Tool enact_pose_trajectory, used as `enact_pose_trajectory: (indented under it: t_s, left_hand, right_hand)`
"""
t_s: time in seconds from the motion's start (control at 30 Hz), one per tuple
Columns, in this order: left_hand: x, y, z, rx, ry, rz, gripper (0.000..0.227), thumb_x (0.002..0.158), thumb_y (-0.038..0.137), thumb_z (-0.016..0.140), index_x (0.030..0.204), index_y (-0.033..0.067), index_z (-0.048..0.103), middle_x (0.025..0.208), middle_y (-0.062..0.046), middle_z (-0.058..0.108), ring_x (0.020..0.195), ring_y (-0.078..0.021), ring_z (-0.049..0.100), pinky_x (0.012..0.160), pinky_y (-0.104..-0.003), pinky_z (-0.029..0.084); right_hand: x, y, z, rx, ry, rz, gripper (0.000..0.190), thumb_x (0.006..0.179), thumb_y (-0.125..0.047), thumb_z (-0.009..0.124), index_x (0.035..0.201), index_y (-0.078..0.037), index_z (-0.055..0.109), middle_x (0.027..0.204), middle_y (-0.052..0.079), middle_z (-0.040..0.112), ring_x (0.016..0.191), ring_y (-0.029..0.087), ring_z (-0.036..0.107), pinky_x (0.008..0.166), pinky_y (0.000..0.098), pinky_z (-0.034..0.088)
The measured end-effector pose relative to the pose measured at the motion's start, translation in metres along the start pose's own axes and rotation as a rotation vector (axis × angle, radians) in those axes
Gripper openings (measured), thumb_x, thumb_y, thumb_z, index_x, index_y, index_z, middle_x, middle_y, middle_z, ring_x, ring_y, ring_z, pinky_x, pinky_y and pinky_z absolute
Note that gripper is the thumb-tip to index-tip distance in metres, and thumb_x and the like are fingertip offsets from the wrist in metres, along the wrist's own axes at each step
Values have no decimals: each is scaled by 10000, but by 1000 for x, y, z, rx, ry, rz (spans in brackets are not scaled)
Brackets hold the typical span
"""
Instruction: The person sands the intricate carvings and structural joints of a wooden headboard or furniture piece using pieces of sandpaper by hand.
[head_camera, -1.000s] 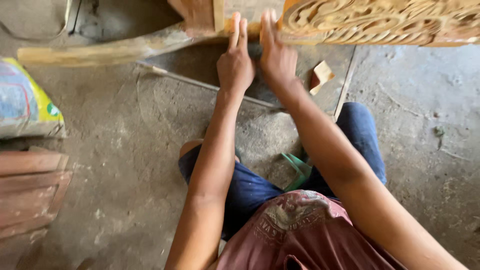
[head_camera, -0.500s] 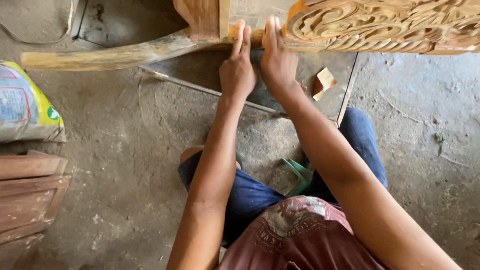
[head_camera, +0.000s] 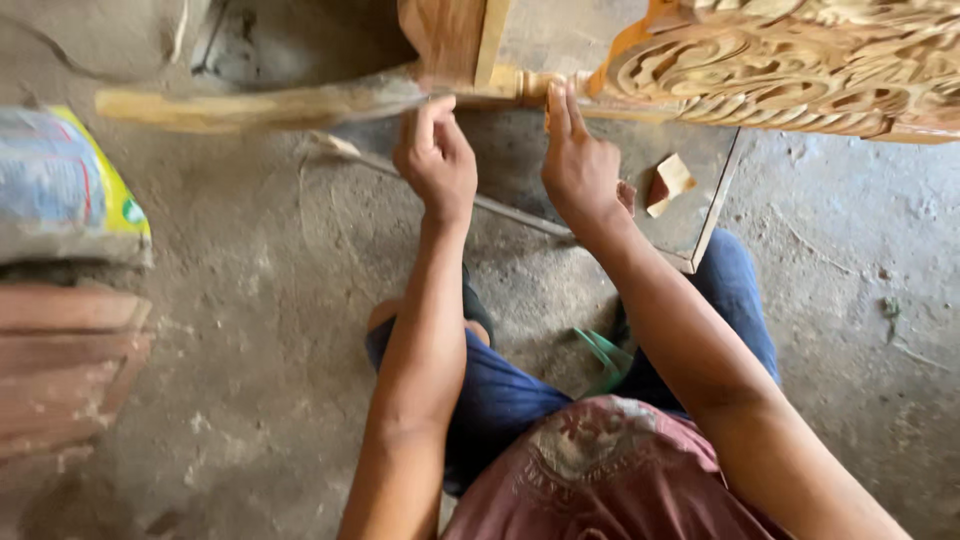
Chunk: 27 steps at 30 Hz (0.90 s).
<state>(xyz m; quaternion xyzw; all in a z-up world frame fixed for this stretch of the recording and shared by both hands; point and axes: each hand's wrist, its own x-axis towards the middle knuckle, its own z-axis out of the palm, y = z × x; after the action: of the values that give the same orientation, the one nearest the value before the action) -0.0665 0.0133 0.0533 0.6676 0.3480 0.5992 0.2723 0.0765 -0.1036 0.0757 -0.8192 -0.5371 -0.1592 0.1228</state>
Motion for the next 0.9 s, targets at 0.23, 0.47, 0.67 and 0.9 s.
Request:
enact_pose_trajectory:
  t_s: [0.23,0.47,0.67,0.9]
  left_hand:
    - [-7,-4,-7,-52,7,-15,176,966,-54,593,1080,47,682,911,-45,681,781,-158,638,669,-294,497]
    - [0,-14,-3,-164,91,-214,206,1007,-23,576,1139,58,712,914,-32,722,784,-120,653,700,-275,527]
    - [-11,-20,-10,-236,60,-306,212,1001,-18,580,1162,47,702,911,-28,712,791,-114,653,706,-261,547]
    - [-14,-20,0,-196,61,-224,192,1005,12,627,1181,40,698,897,-34,726,775,-126,683,719,-269,573]
  right_hand:
    - [30,-57,-3,102,125,-48,506,923,-9,476,1420,-85,534,1103,181,755,839,319,717,773,516,537]
    - [-4,-41,-23,358,-251,261,368,1094,-157,410,1405,-221,596,1003,134,691,1006,294,571,949,479,429]
    - [20,-52,25,-66,316,-272,513,863,65,460,1357,22,591,1203,222,766,1274,310,553,1085,556,319]
    - [21,-23,15,137,161,-188,320,1074,-31,570,1379,-98,640,1179,195,721,1259,366,572,1078,575,297]
